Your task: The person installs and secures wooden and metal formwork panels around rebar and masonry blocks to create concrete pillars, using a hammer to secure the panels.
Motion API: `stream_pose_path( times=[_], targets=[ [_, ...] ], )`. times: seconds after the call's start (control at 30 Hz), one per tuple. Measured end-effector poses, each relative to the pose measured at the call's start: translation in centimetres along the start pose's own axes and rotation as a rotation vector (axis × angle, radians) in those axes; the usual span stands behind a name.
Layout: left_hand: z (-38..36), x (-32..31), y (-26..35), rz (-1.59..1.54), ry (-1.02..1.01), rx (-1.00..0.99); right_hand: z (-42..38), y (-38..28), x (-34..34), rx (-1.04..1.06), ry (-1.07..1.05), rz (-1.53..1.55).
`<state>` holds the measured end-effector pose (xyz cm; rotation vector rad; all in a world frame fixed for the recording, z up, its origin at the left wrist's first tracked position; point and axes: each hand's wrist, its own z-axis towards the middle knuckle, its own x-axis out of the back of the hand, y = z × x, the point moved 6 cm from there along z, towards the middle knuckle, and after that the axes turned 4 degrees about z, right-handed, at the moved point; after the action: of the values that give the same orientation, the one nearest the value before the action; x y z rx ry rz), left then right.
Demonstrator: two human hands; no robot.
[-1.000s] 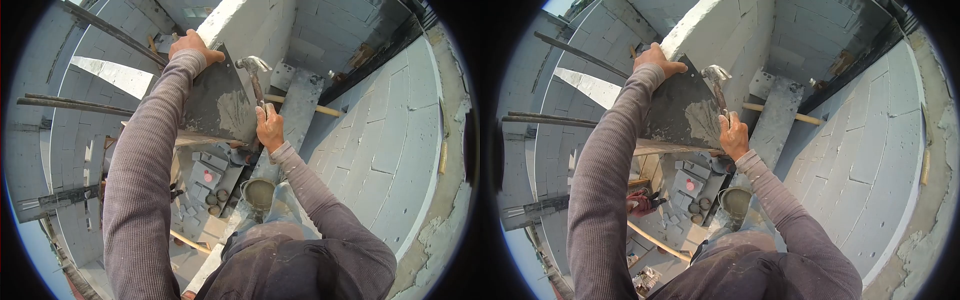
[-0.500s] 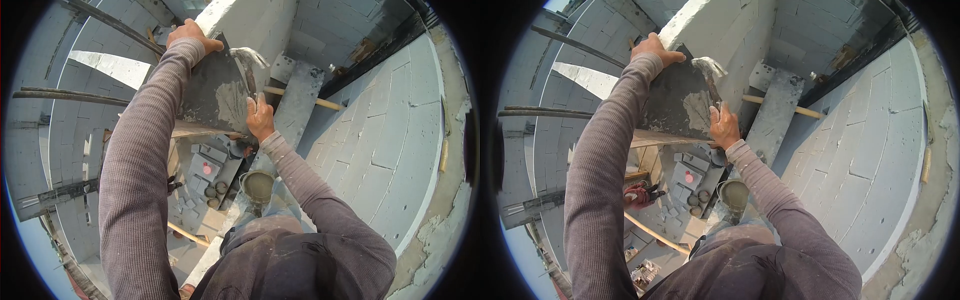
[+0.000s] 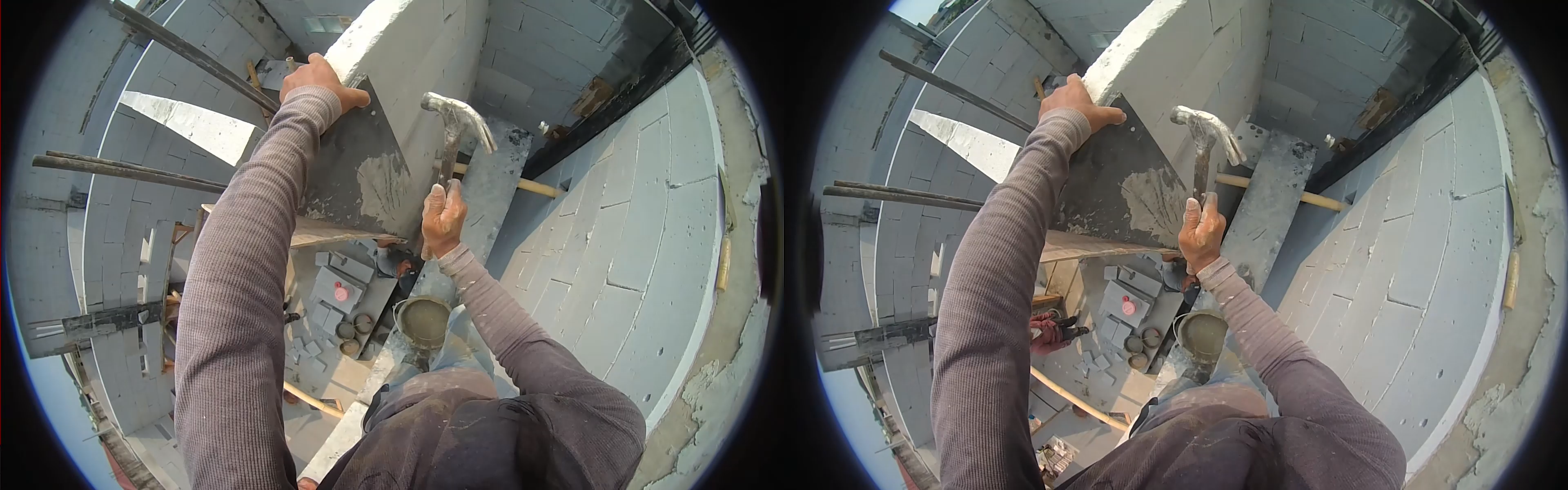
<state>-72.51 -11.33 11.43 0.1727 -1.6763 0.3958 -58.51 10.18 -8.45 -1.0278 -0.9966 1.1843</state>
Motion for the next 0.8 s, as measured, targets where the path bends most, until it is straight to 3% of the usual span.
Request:
stream_pose_path(
  times=[0.03, 0.1, 0.17, 0.23, 0.4, 0.5, 0.57, 0.67, 0.7, 0.73, 0.8],
  targets=[
    [-0.1, 0.1, -0.1, 0.0, -0.006, 0.002, -0.4, -0.8, 0.3, 0.013, 0.128, 0.131],
    [-0.5, 0.4, 0.1, -0.024, -0.009, -0.006, -0.8, 1.4, -0.4, 0.079, 0.153, -0.018],
    [-0.7, 0.1, 0.5, -0.004, 0.009, -0.018, 0.4, 2.3, -2.1, 0.059, -0.136, -0.266],
    [-0.5, 0.9, 0.1, -0.015, -0.009, 0.002, 0.2, 1.7, -0.2, 0.012, -0.177, -0.189],
    [-1.3, 0.6, 0.1, -0.094, -0.09, 0.041, -8.1, 5.3, 8.9, -0.048, -0.074, -0.338],
    [-0.7, -0.8, 0.6, -0.079, -0.061, 0.039, -14.3, 7.5, 15.6, -0.689, -0.113, -0.165],
    [-1.1, -1.6, 1.5, -0.033, 0.013, 0.035, -17.1, 6.9, 19.4, -0.956, -0.087, -0.15],
    [-4.2, -1.7, 5.3, 0.332, 0.707, -0.182, -22.1, 8.9, 25.2, -1.204, -0.032, -0.144],
    [-8.1, 1.2, 6.4, 0.001, 0.534, -0.435, -23.7, 9.3, 26.8, -1.263, 0.005, -0.16],
    [-10.4, 2.3, 7.7, -0.218, 0.617, -0.605, -24.9, 10.0, 28.0, -1.317, 0.02, -0.183],
    [-16.8, 8.1, 8.8, -0.27, 0.058, -0.974, -27.4, 12.7, 30.6, -1.414, 0.091, -0.145]
  ],
)
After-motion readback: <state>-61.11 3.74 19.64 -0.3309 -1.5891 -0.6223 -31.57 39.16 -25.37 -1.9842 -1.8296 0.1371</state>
